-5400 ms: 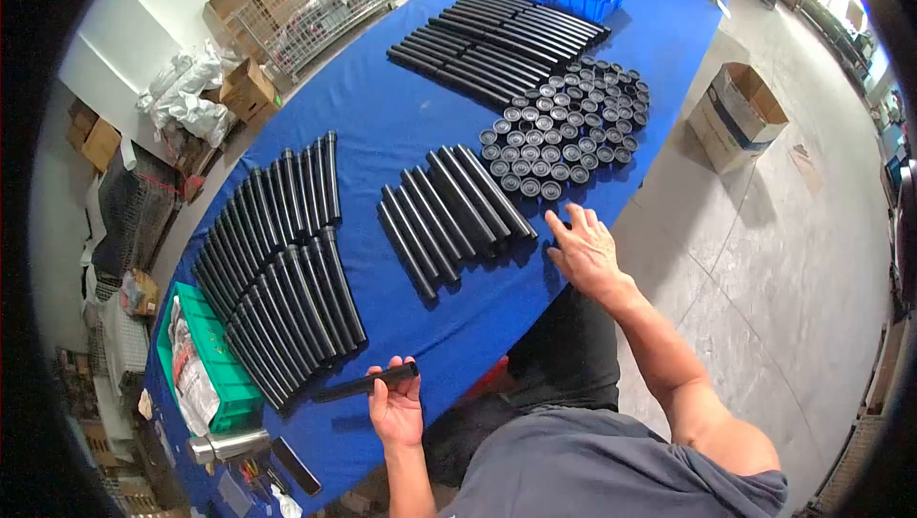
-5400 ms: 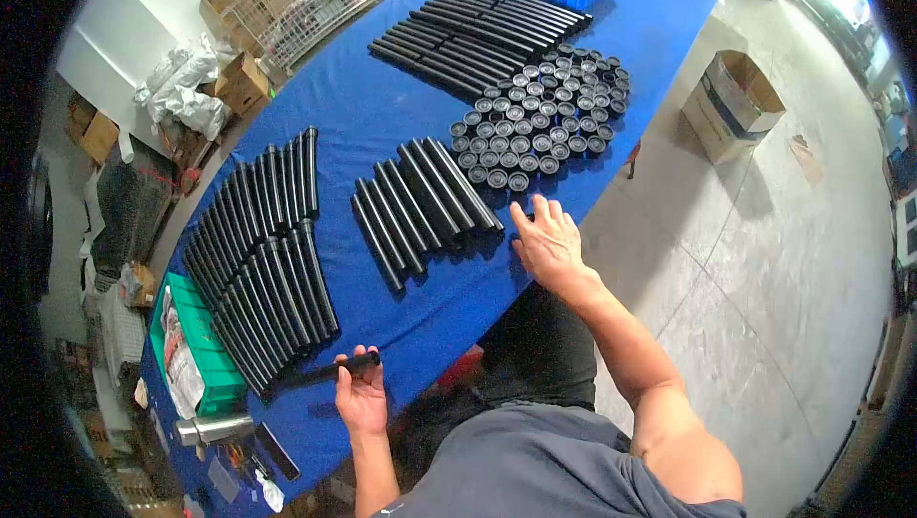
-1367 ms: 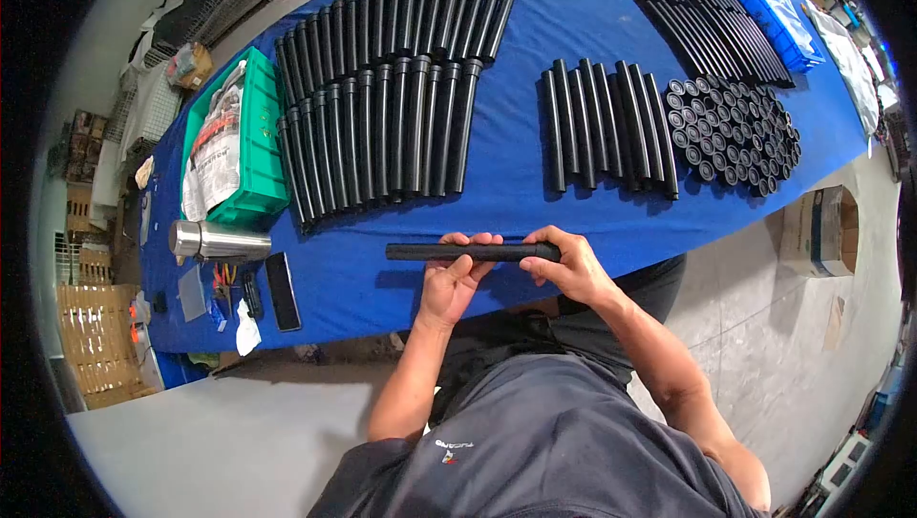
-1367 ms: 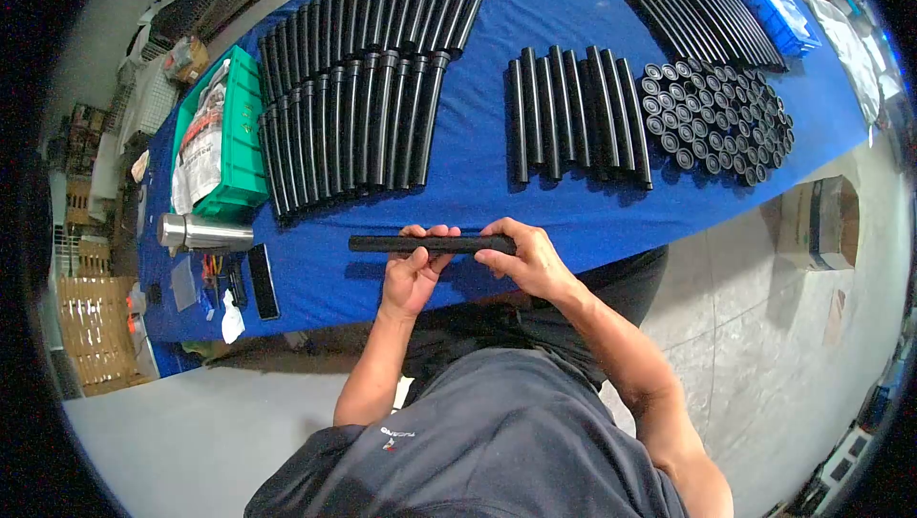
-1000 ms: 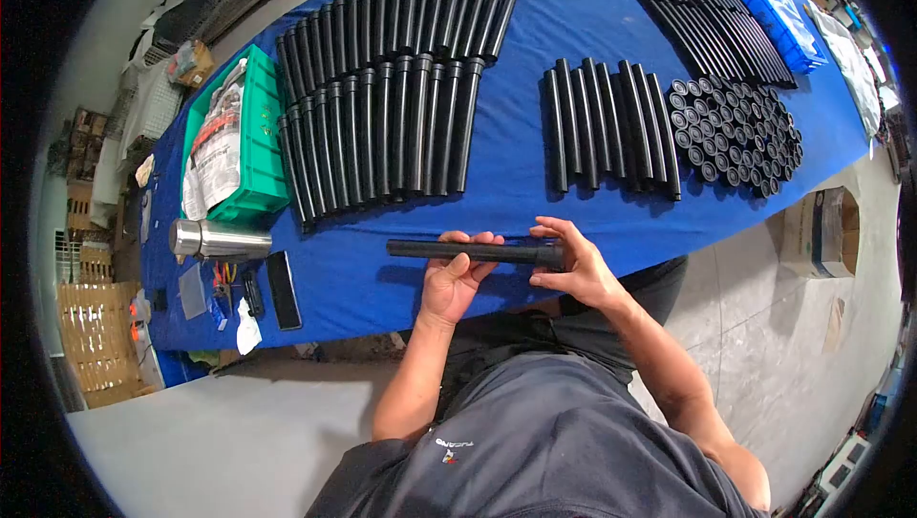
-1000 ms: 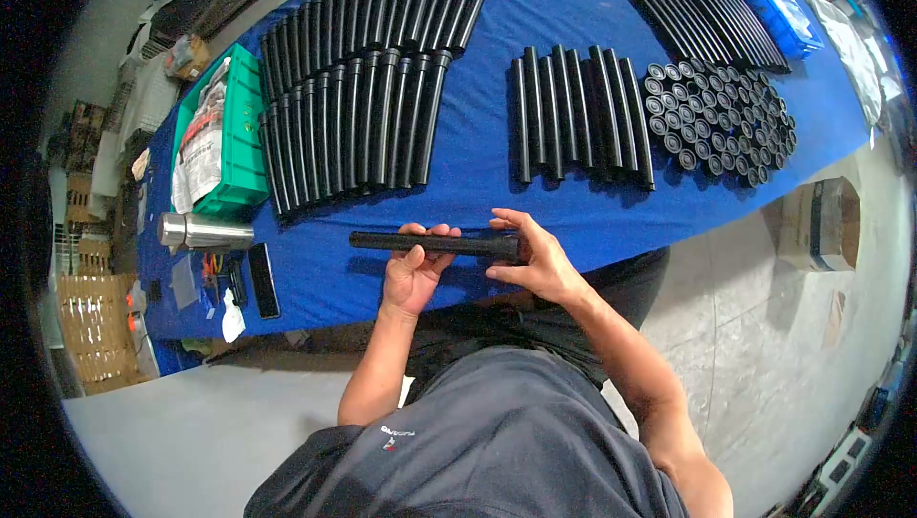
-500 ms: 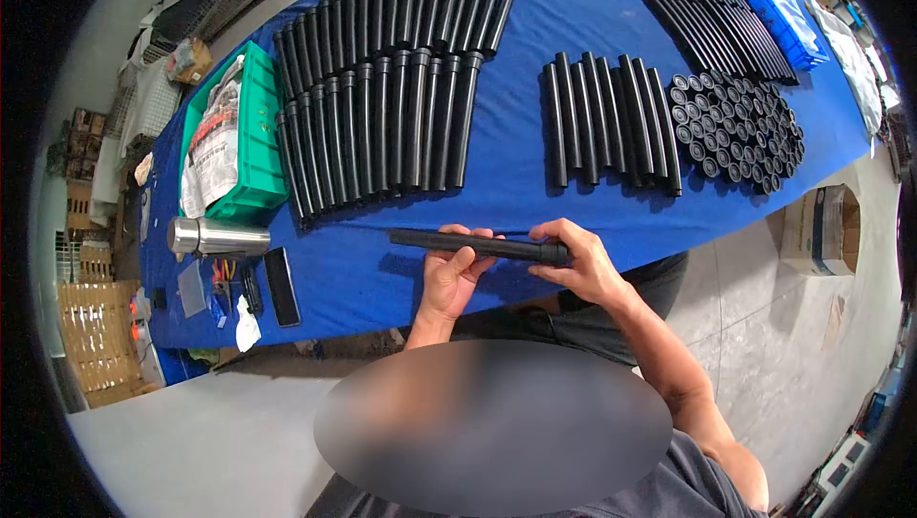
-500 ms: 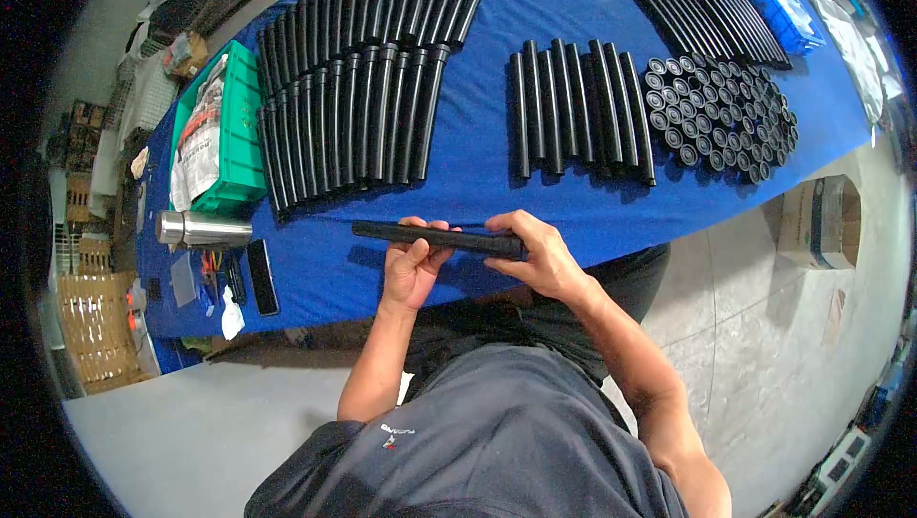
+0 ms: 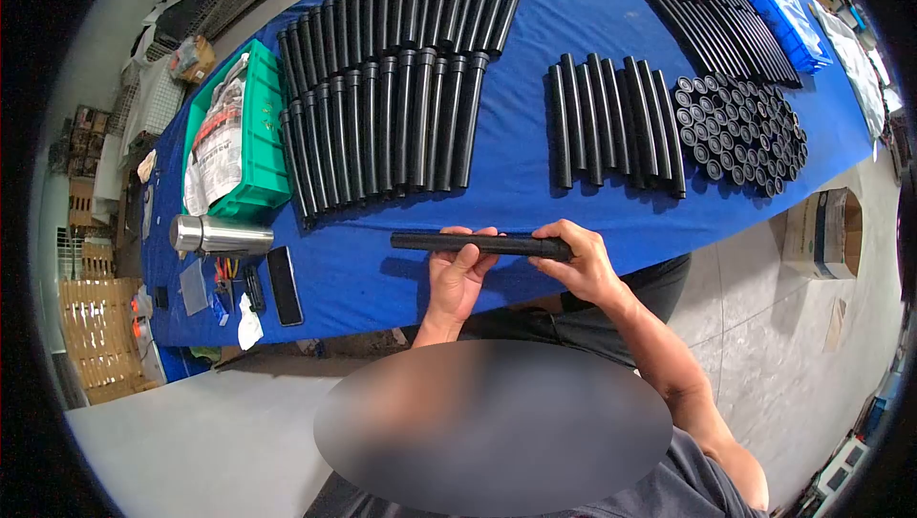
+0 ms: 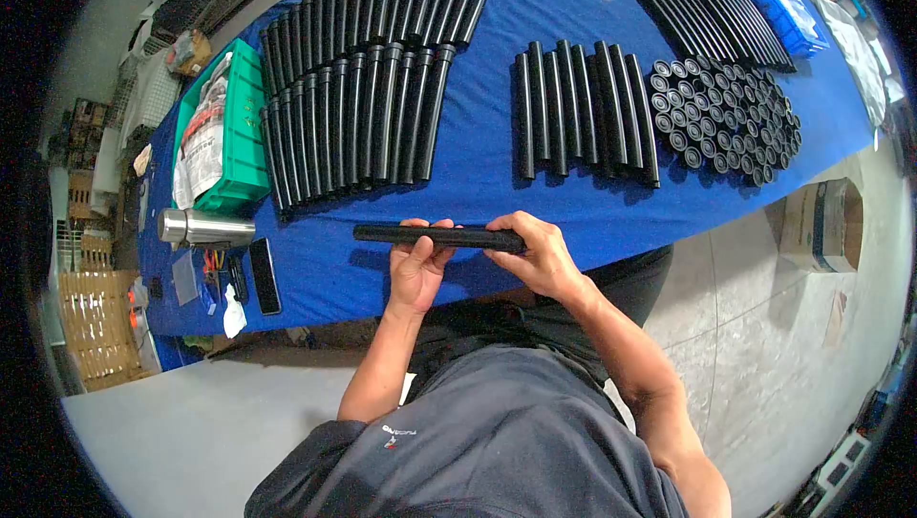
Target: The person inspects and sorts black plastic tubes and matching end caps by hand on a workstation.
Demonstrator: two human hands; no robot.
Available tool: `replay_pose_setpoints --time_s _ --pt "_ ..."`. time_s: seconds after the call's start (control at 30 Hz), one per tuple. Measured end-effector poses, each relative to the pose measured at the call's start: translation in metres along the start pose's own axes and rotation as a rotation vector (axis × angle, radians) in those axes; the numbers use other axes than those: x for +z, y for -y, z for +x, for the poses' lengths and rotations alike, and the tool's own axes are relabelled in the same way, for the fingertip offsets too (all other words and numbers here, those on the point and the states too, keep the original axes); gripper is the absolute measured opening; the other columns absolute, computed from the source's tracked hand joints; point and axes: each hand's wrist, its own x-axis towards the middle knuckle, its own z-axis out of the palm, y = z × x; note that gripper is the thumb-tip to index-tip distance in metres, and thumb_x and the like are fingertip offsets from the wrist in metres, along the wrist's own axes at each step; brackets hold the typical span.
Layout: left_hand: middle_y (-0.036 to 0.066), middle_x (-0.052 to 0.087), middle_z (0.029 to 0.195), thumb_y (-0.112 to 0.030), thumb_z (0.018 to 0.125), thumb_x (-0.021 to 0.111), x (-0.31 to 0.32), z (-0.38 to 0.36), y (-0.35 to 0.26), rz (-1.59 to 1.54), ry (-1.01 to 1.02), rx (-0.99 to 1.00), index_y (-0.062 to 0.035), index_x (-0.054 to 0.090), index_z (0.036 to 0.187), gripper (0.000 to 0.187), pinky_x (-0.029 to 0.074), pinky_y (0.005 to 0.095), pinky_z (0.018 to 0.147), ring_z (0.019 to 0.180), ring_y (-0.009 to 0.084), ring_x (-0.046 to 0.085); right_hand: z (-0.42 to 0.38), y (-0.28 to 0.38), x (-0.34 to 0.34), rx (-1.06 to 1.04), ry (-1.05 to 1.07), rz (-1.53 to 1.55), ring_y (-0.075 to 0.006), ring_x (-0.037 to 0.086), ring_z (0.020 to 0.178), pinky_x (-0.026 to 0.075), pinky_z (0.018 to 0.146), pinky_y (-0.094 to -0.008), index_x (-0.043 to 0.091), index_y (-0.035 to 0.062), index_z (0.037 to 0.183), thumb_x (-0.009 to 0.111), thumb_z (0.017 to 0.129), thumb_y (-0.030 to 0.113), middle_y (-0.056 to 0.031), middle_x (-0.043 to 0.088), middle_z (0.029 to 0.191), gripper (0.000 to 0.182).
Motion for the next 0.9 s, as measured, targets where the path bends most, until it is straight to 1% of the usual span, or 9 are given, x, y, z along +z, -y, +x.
replay_pose_setpoints --time_s 0.13,0.23,0.27,0.37,0.47,0.57,0.67,0.8,0.9 --pt "0.022 0.068 0.124 -0.004 0.091 0.073 0.004 0.000 0.001 0.012 -0.018 0.024 -0.0080 0.059 0.119 0.031 0.058 0.0472 0.100 0.117 0.0386 0.066 -0.002 -0.009 0.002 -0.139 -0.026 0.044 -0.0266 0.068 0.108 0.057 0.085 -0.0369 0.054 0.0040 0.138 0.083 0.080 0.008 -0.0181 0.065 0.123 0.064" --pt "0.022 0.067 0.125 -0.003 0.090 0.074 0.007 -0.001 0.004 0.032 -0.012 0.047 -0.0087 0.058 0.119 0.034 0.057 0.0481 0.102 0.118 0.0390 0.065 -0.011 -0.014 0.000 0.158 0.021 0.617 -0.0254 0.062 0.118 0.058 0.092 -0.0365 0.037 0.0076 0.152 0.083 0.079 0.001 -0.0190 0.053 0.142 0.087" --pt "0.022 0.067 0.125 -0.002 0.089 0.074 0.006 -0.001 0.004 0.038 -0.017 0.050 -0.0088 0.058 0.119 0.034 0.057 0.0481 0.102 0.118 0.0391 0.065 -0.011 -0.015 -0.009 0.222 0.128 0.625 -0.0265 0.061 0.118 0.059 0.094 -0.0379 0.029 0.0088 0.156 0.083 0.078 -0.004 -0.0195 0.045 0.148 0.096" --pt "0.022 0.067 0.124 -0.001 0.088 0.075 0.008 -0.002 0.003 0.035 -0.016 0.047 -0.0092 0.058 0.118 0.035 0.057 0.0477 0.102 0.118 0.0392 0.065 -0.010 -0.012 -0.010 0.181 0.103 0.553 -0.0208 0.061 0.116 0.059 0.089 -0.0341 0.039 0.0064 0.151 0.082 0.081 -0.001 -0.0176 0.053 0.139 0.083" --pt "0.021 0.069 0.122 -0.002 0.088 0.075 0.010 -0.001 0.002 0.057 -0.019 0.053 -0.0092 0.059 0.118 0.034 0.059 0.0458 0.099 0.115 0.0381 0.067 -0.006 -0.029 -0.002 0.045 0.074 0.335 -0.0134 0.064 0.101 0.057 0.080 -0.0290 0.054 0.0033 0.138 0.079 0.086 0.004 -0.0118 0.065 0.116 0.058" --pt "0.021 0.070 0.119 -0.003 0.089 0.075 0.013 -0.003 0.003 0.082 -0.058 0.064 -0.0091 0.059 0.117 0.033 0.061 0.0432 0.096 0.112 0.0352 0.068 -0.001 -0.011 -0.003 0.358 0.099 0.536 -0.0088 0.064 0.084 0.055 0.073 -0.0257 0.063 0.0008 0.123 0.076 0.091 0.009 -0.0045 0.067 0.092 0.035" --pt "0.020 0.070 0.118 -0.004 0.090 0.075 0.016 -0.006 0.006 0.089 -0.097 0.083 -0.0091 0.059 0.118 0.032 0.062 0.0415 0.094 0.110 0.0320 0.070 -0.002 -0.018 0.009 0.314 0.002 0.590 -0.0085 0.064 0.075 0.055 0.071 -0.0256 0.064 -0.0005 0.119 0.075 0.092 0.010 -0.0019 0.067 0.085 0.030" --pt "0.020 0.070 0.119 -0.004 0.090 0.074 0.018 -0.006 0.005 0.078 -0.100 0.079 -0.0096 0.060 0.118 0.032 0.062 0.0412 0.094 0.109 0.0297 0.070 -0.002 -0.017 0.010 0.307 0.013 0.548 -0.0092 0.065 0.077 0.055 0.071 -0.0256 0.062 -0.0026 0.119 0.074 0.092 0.005 -0.0038 0.067 0.086 0.030" --pt "0.020 0.070 0.118 -0.001 0.090 0.073 0.016 -0.003 0.004 0.025 -0.083 0.073 -0.0082 0.060 0.116 0.030 0.061 0.0448 0.097 0.113 0.0348 0.068 0.000 -0.013 0.009 0.312 0.023 0.522 -0.0095 0.065 0.078 0.055 0.072 -0.0256 0.061 -0.0021 0.121 0.075 0.091 0.005 -0.0044 0.067 0.089 0.034"
